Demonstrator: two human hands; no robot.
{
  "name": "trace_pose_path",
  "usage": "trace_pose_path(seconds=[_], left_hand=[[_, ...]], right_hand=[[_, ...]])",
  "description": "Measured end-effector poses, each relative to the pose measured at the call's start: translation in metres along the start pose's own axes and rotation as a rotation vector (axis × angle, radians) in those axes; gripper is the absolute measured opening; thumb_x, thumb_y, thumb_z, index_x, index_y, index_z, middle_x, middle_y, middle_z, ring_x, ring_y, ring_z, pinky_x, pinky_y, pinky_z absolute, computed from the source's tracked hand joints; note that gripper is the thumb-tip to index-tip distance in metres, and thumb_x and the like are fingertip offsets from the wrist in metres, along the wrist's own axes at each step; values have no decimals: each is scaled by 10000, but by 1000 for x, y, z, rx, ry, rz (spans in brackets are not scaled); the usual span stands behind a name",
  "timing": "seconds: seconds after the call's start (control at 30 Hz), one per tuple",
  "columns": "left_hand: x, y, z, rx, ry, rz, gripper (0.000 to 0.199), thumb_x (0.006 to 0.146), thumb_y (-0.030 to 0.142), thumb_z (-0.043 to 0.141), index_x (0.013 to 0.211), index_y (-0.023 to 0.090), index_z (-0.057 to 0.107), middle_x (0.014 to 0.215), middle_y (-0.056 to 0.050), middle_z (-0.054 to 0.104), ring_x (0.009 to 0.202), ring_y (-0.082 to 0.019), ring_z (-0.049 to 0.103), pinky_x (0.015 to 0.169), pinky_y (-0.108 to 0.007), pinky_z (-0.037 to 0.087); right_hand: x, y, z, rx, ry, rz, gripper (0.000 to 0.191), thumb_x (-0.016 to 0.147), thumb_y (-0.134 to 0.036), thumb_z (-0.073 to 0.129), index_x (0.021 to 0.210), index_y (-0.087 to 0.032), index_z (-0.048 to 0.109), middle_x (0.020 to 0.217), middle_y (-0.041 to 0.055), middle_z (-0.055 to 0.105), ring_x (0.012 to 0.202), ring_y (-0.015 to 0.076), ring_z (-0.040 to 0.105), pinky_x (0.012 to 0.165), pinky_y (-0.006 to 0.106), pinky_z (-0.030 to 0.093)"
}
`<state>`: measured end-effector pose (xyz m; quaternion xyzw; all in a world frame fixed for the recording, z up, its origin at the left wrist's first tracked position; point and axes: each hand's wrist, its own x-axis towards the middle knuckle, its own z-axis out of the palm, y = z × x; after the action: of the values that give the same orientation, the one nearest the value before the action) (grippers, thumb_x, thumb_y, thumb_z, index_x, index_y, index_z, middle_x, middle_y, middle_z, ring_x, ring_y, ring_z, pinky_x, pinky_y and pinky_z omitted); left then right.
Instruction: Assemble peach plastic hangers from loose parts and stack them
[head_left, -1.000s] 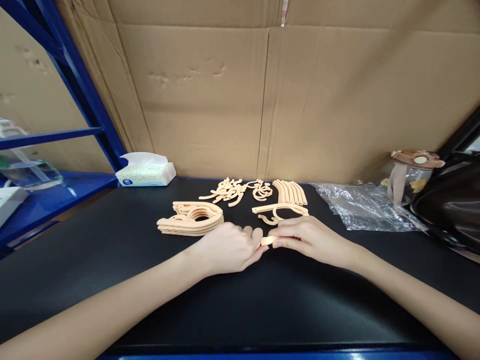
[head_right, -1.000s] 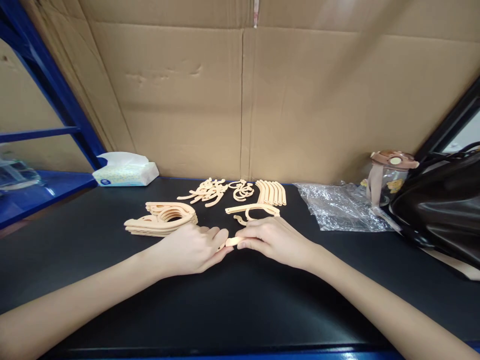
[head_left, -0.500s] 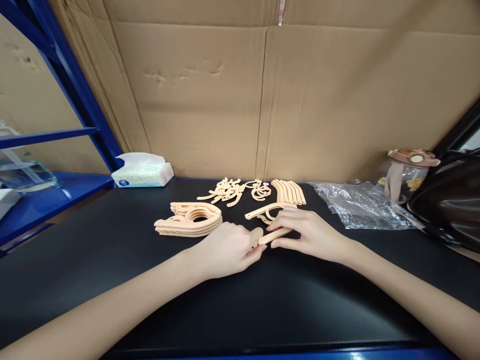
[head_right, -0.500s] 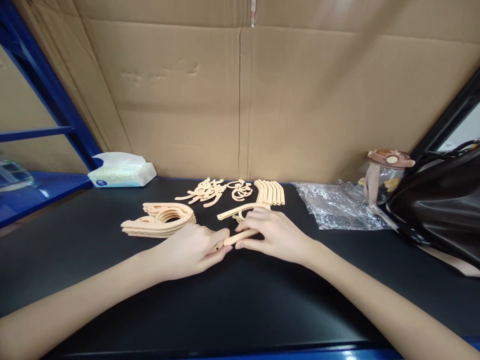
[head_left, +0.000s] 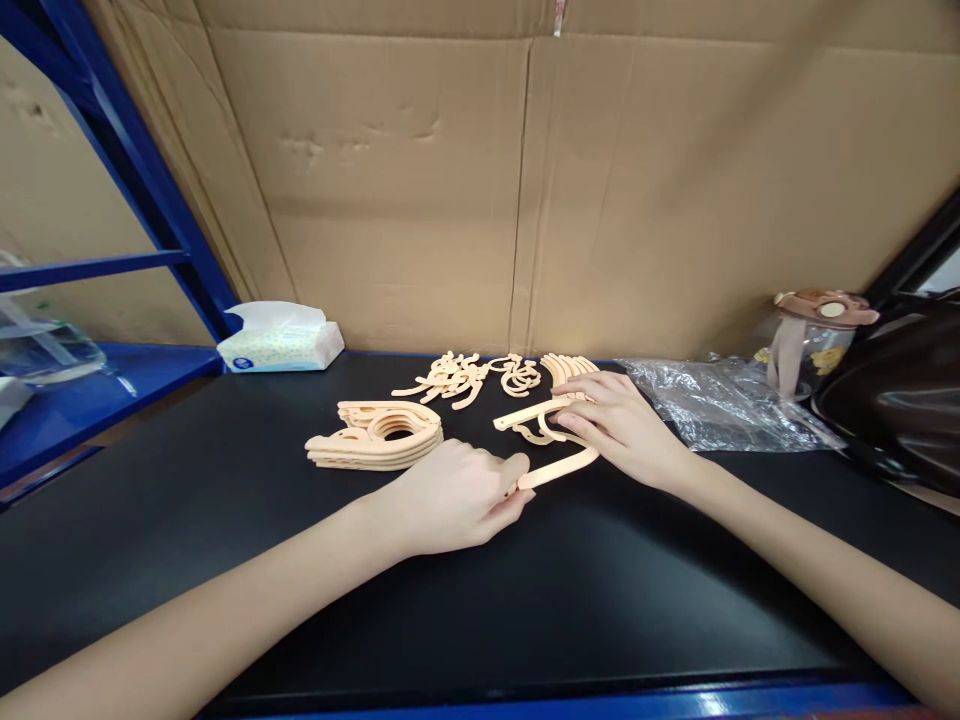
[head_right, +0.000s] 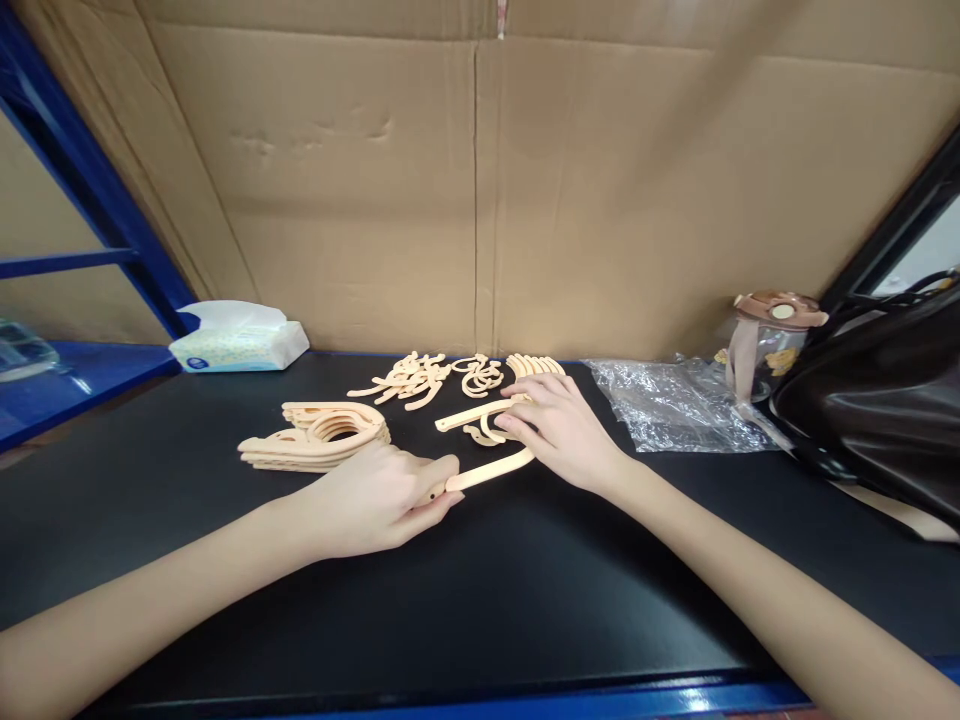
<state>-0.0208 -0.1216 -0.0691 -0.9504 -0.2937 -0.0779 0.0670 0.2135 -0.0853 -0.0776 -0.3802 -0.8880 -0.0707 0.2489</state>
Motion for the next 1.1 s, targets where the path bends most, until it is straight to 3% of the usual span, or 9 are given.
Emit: trace_pose_path(seconds=[0.27, 0.53, 0.77, 0.87, 0.97, 1.03, 1.1], left_hand=[[0, 1, 0, -14, -47, 68, 204, 890, 280, 441, 709, 185, 441, 569, 12, 601, 451, -138, 546, 425, -243, 277], [-1, 3, 0, -80, -68, 87, 85, 755, 224, 500, 694, 190, 453, 580, 27, 559, 457, -120, 471, 434, -240, 269], [2, 2, -2, -64, -18, 134, 63, 735, 131, 475, 694, 180, 477, 653, -1, 549, 656, -157, 500, 509, -261, 328], [3, 0, -3, -76, 9, 169, 115, 786, 103, 461, 759, 170, 550, 774, -32, 591, 810, -182, 517, 678, -284, 421], [4, -3, -1, -82, 58, 209, 168, 821, 91, 467, 828, 178, 610, 1035, -67, 602, 1057, -222, 482, 942, -381, 380], [4, -5, 2, -80, 83, 194, 192, 839, 89, 471, 848, 186, 636, 1222, -77, 532, 1182, -240, 418, 1011, -411, 341], [4, -7, 5, -91, 82, 143, 228, 859, 88, 460, 888, 198, 657, 1332, -83, 450, 1225, -240, 401, 995, -396, 379]], right_hand=[[0, -4, 4, 54, -115, -39, 299, 957, -294, 380, 931, -217, 668, 957, 52, 621, 955, 197, 524, 875, 379, 363], [-1, -1, 7, -22, -174, -70, 266, 863, -71, 435, 957, -192, 652, 963, 48, 601, 936, 188, 523, 852, 349, 376], [-1, 1, 7, -79, -135, -47, 239, 908, -123, 429, 904, -196, 656, 932, 43, 624, 917, 194, 551, 822, 350, 385], [-1, 4, 8, -108, -129, -41, 226, 907, -120, 436, 906, -191, 651, 911, 35, 619, 893, 185, 563, 802, 342, 389], [-2, 5, 9, -128, -97, -14, 212, 899, -120, 448, 932, -198, 643, 912, 30, 607, 869, 178, 561, 789, 327, 404], [-2, 6, 10, -148, -69, -1, 216, 895, -118, 445, 953, -205, 635, 961, 36, 594, 858, 176, 556, 784, 321, 417], [-3, 7, 11, -174, -59, 11, 224, 895, -117, 435, 965, -208, 627, 1029, 46, 572, 853, 176, 556, 770, 315, 428]])
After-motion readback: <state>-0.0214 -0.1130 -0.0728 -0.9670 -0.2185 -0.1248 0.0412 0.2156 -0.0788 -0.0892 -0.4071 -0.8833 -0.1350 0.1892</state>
